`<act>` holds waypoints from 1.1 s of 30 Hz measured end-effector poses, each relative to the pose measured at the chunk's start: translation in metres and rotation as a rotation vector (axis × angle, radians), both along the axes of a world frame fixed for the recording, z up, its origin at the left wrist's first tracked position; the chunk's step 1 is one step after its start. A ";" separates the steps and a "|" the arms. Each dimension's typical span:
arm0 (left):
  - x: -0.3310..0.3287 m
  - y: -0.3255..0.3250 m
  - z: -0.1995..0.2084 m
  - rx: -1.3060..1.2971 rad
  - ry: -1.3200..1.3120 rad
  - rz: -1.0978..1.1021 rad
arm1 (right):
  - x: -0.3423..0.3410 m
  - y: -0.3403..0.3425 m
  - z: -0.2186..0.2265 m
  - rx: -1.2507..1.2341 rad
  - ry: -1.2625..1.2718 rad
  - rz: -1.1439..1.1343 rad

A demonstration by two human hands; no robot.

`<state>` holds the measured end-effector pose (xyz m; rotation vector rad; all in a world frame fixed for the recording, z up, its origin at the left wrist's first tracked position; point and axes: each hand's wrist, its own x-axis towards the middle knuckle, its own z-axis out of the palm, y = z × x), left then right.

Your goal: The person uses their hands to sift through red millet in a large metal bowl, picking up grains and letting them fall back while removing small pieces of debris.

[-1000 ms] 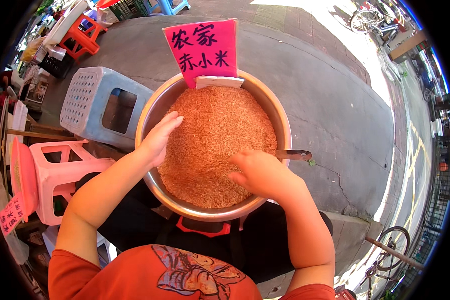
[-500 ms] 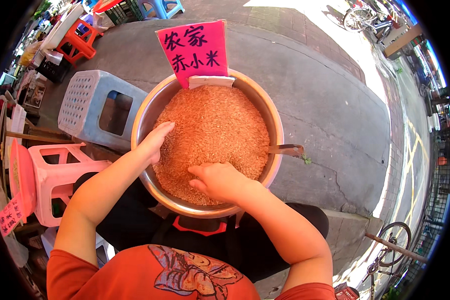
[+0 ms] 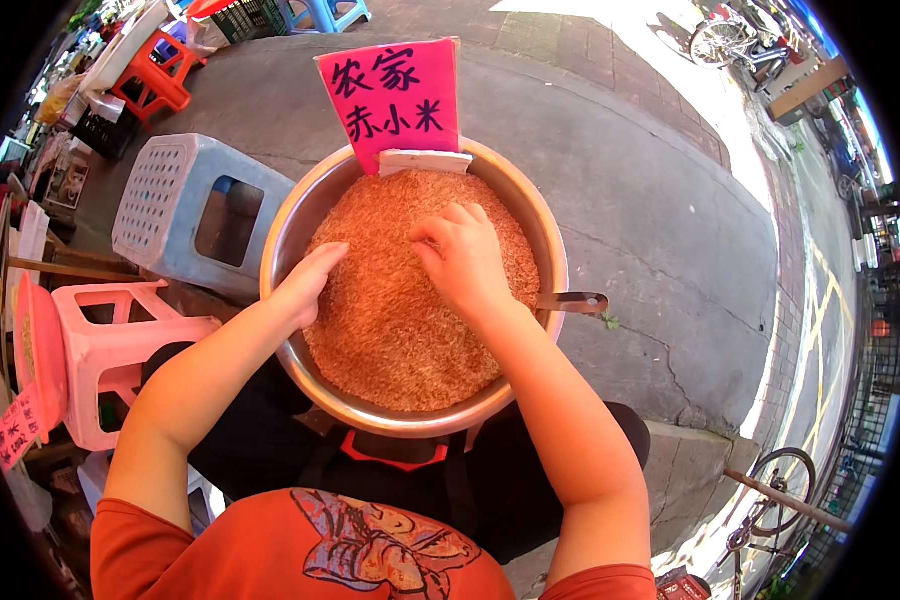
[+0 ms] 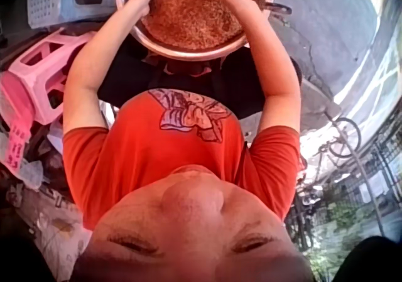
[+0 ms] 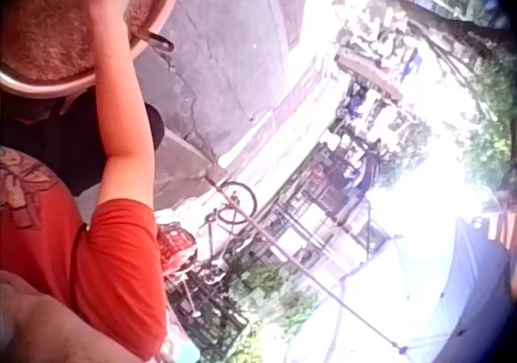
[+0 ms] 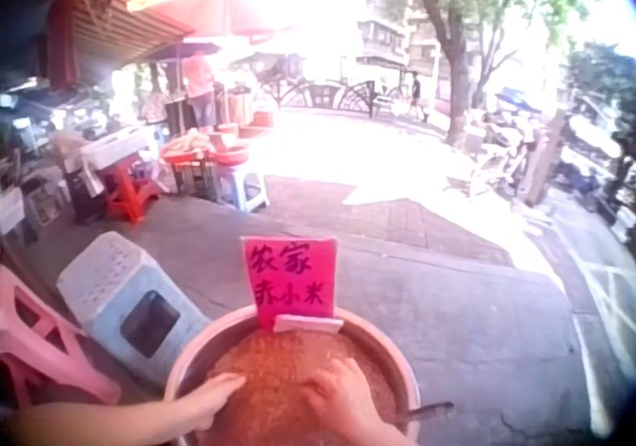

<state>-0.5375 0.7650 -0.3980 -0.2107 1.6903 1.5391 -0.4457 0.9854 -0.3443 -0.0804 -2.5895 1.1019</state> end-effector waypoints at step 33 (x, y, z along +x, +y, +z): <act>0.002 -0.001 0.002 -0.032 0.067 -0.035 | -0.009 0.005 0.001 -0.762 -0.529 0.170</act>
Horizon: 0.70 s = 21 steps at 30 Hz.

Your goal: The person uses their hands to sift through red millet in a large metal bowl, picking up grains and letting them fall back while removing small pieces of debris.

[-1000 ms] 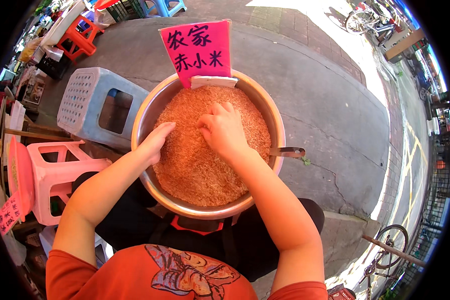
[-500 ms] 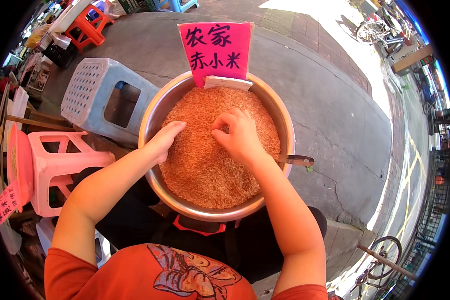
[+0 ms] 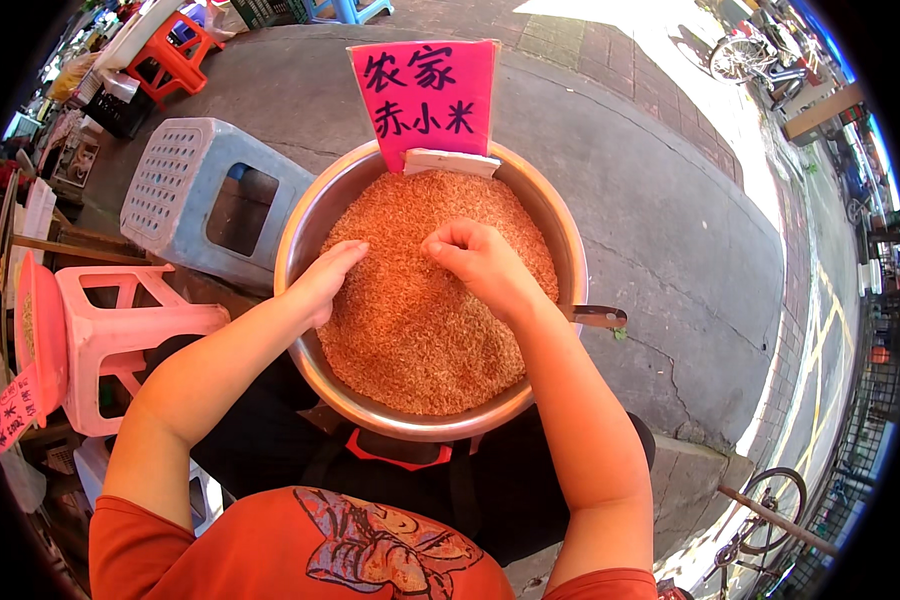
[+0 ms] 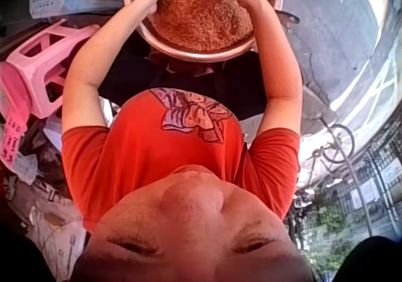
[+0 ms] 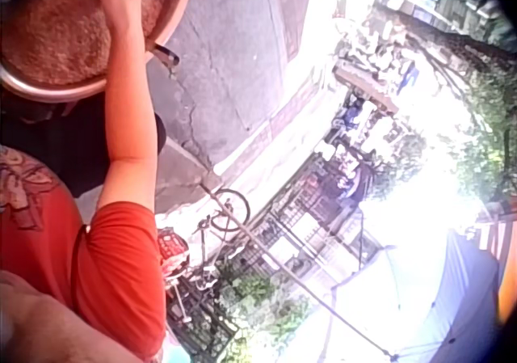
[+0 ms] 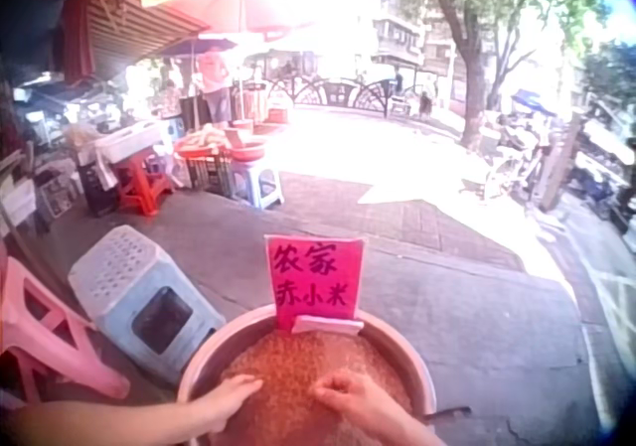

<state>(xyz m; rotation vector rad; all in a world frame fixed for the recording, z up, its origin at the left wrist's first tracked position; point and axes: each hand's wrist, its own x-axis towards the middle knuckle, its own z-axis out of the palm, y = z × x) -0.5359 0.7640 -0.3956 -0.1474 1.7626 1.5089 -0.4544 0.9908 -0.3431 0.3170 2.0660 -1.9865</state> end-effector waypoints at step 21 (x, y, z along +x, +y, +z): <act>0.000 -0.002 -0.001 0.006 0.005 -0.021 | -0.003 0.003 -0.003 0.343 0.084 -0.079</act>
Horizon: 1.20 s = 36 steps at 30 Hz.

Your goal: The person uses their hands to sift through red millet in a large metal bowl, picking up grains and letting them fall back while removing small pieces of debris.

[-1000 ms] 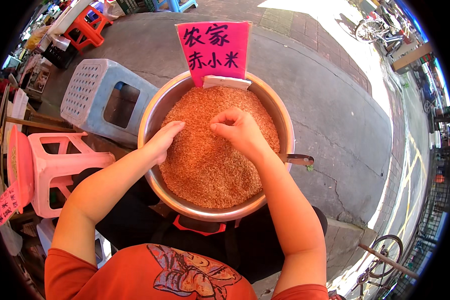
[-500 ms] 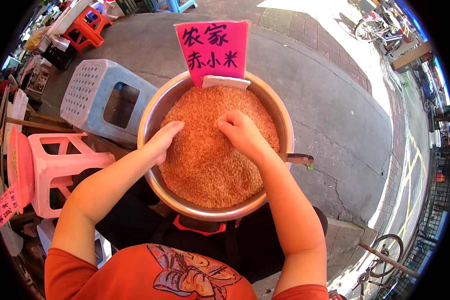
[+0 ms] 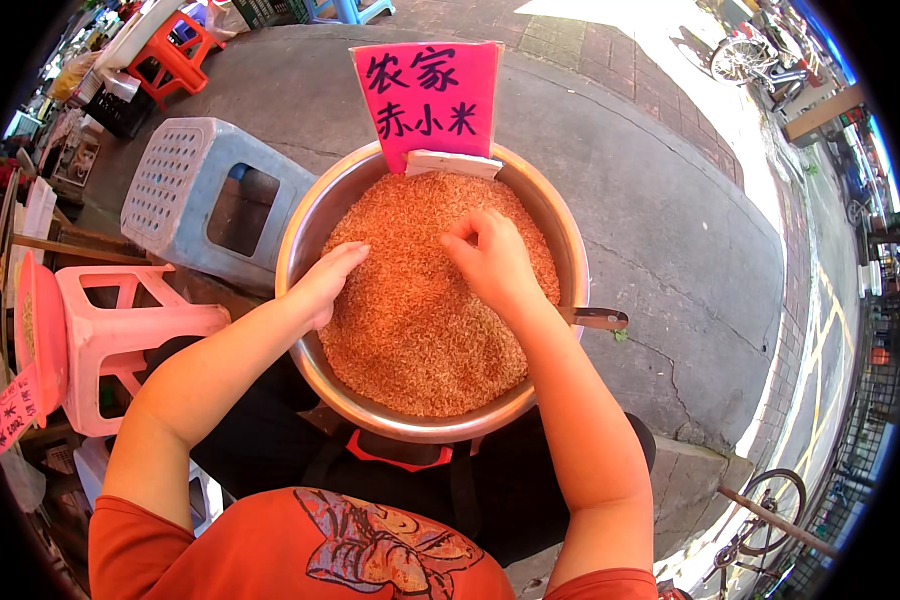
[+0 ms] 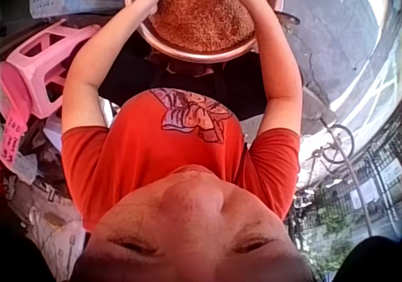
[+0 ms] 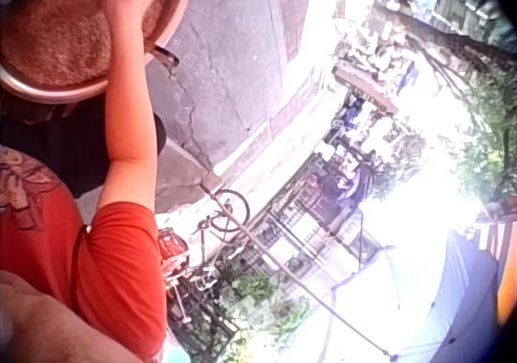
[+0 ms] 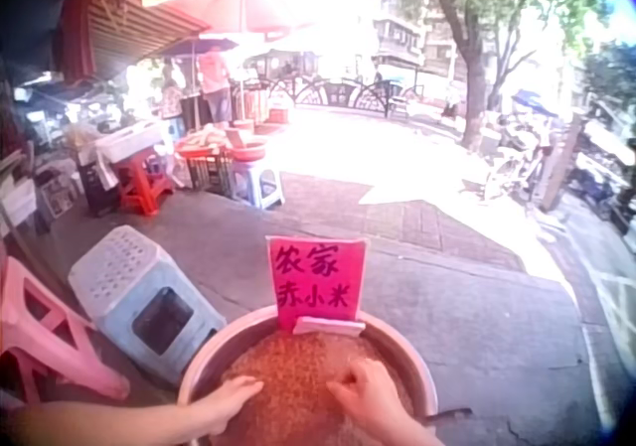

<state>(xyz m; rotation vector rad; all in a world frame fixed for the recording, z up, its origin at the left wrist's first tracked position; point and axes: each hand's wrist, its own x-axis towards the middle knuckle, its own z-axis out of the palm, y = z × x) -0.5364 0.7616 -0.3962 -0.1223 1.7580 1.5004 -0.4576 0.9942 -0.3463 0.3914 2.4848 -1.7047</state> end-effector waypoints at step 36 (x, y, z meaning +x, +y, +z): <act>-0.014 0.019 0.026 0.030 0.132 0.006 | 0.010 0.034 -0.051 0.695 -0.150 -0.079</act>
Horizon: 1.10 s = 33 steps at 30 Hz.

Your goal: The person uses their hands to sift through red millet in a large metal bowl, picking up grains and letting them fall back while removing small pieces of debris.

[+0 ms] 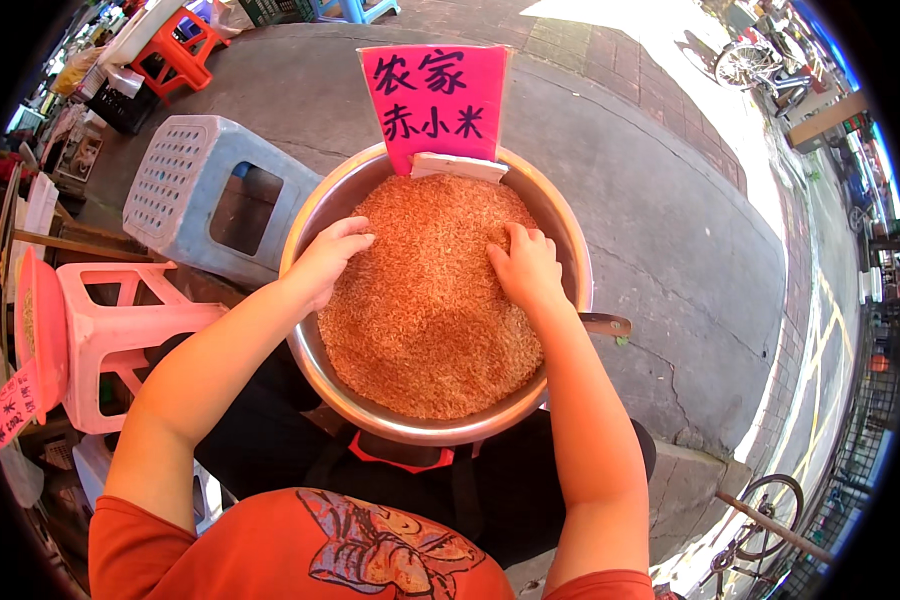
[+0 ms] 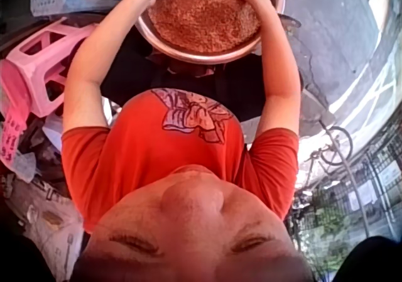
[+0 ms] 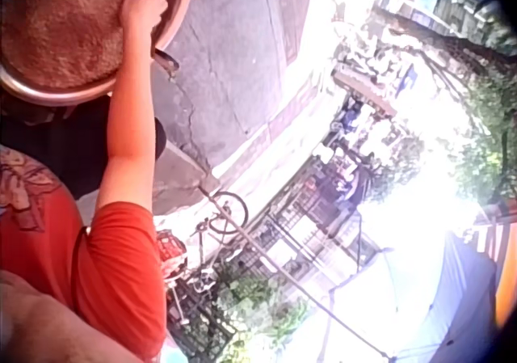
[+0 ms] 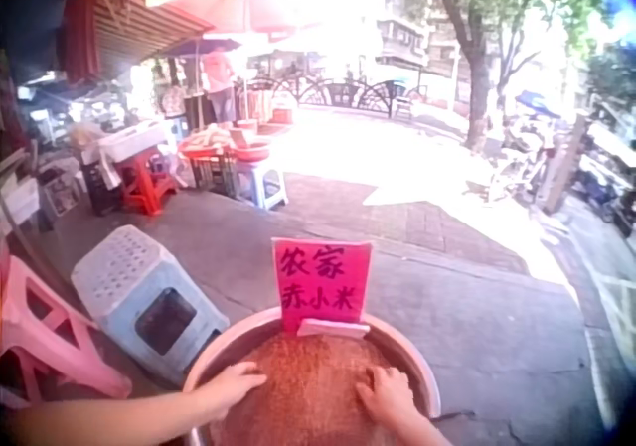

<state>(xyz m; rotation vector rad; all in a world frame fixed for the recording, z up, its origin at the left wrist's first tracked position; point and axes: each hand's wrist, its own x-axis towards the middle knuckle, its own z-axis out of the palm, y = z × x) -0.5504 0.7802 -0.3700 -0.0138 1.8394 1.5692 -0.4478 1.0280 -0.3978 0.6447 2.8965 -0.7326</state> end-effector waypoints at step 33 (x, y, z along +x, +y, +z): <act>0.000 -0.003 0.013 0.198 0.003 -0.026 | 0.026 -0.099 0.058 0.051 0.412 0.812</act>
